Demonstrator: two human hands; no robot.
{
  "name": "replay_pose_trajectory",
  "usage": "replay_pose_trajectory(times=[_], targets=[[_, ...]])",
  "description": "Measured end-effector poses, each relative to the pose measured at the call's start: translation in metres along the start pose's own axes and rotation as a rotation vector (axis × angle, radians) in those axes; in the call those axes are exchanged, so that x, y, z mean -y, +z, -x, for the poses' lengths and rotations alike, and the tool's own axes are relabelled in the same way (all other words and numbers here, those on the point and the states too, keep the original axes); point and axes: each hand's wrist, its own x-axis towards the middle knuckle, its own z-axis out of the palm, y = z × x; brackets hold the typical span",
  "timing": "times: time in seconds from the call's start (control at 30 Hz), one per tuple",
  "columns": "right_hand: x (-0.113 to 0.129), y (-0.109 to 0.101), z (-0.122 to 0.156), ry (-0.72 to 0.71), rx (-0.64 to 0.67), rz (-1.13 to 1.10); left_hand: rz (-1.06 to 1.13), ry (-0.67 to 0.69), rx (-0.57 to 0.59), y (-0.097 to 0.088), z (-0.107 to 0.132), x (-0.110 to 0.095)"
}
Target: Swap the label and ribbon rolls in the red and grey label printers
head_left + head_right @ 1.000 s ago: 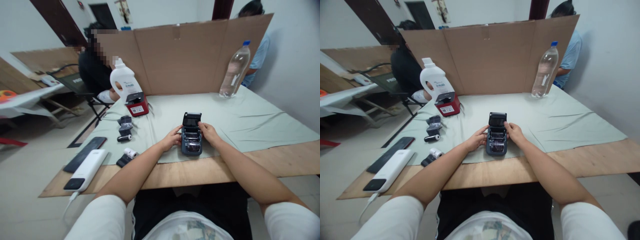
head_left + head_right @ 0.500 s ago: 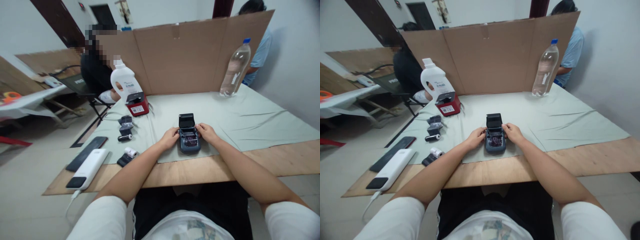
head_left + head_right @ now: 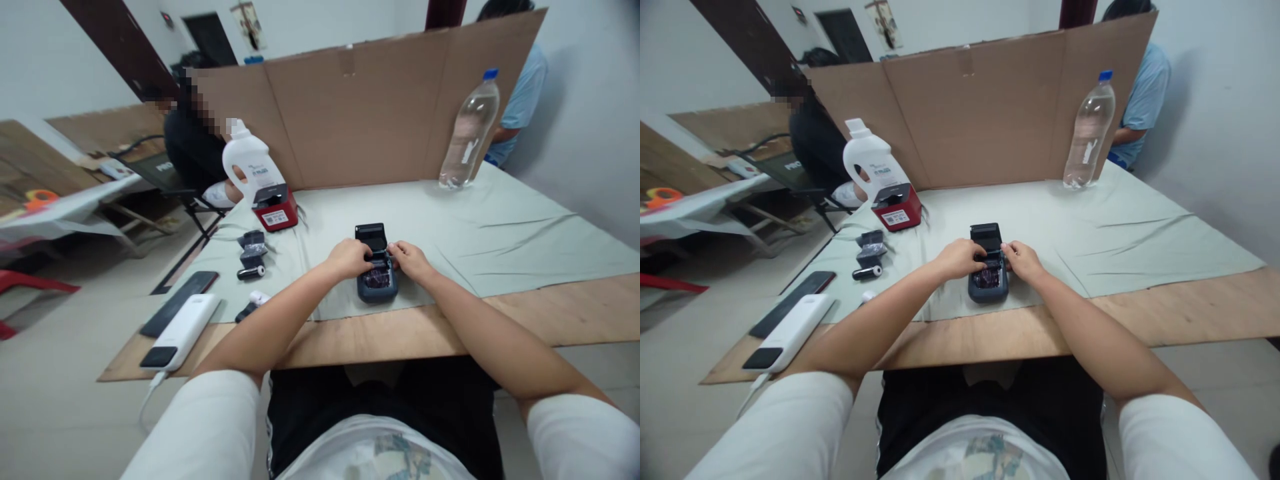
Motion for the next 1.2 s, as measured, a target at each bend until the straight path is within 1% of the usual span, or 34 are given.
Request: replay_pose_trajectory(times=[0.07,0.1,0.17,0.23,0.33,0.5,0.63,0.73,0.8,0.87,0.97,1.07,1.2], targets=[[0.002,-0.001,0.001,-0.001,-0.004,0.010,-0.088,-0.004,0.144,-0.006,-0.011,-0.009],[0.002,-0.001,0.001,0.000,-0.006,0.015,-0.130,-0.005,0.190,-0.007,-0.016,-0.013],[0.003,-0.002,0.001,0.000,-0.007,0.022,-0.198,0.004,0.232,-0.008,-0.024,-0.020],[0.004,-0.002,0.001,-0.001,-0.007,0.027,-0.234,0.023,0.218,-0.007,-0.026,-0.024],[0.002,-0.002,0.000,-0.005,-0.003,0.035,-0.213,0.037,0.183,-0.005,-0.026,-0.024],[-0.001,-0.003,-0.001,-0.005,0.023,0.049,-0.072,0.007,0.172,-0.009,-0.023,-0.008],[0.000,-0.004,0.000,-0.005,0.037,0.074,-0.036,-0.031,0.158,-0.015,-0.022,0.007],[-0.001,-0.001,0.001,-0.016,0.035,0.087,-0.010,-0.075,0.139,-0.013,-0.021,0.013],[-0.001,0.002,0.002,-0.068,0.014,0.070,-0.015,-0.091,0.122,-0.009,-0.022,0.012],[-0.002,0.004,0.004,-0.163,0.012,0.043,-0.022,-0.080,0.114,-0.006,-0.023,0.009],[-0.001,0.004,0.006,-0.273,0.088,0.058,-0.007,-0.043,0.102,-0.004,-0.025,0.006],[-0.001,0.001,0.007,-0.302,0.165,0.123,0.005,-0.006,0.081,-0.005,-0.027,0.007],[-0.004,-0.003,0.006,-0.362,0.237,0.216,-0.036,0.076,0.050,-0.005,-0.026,0.010]])
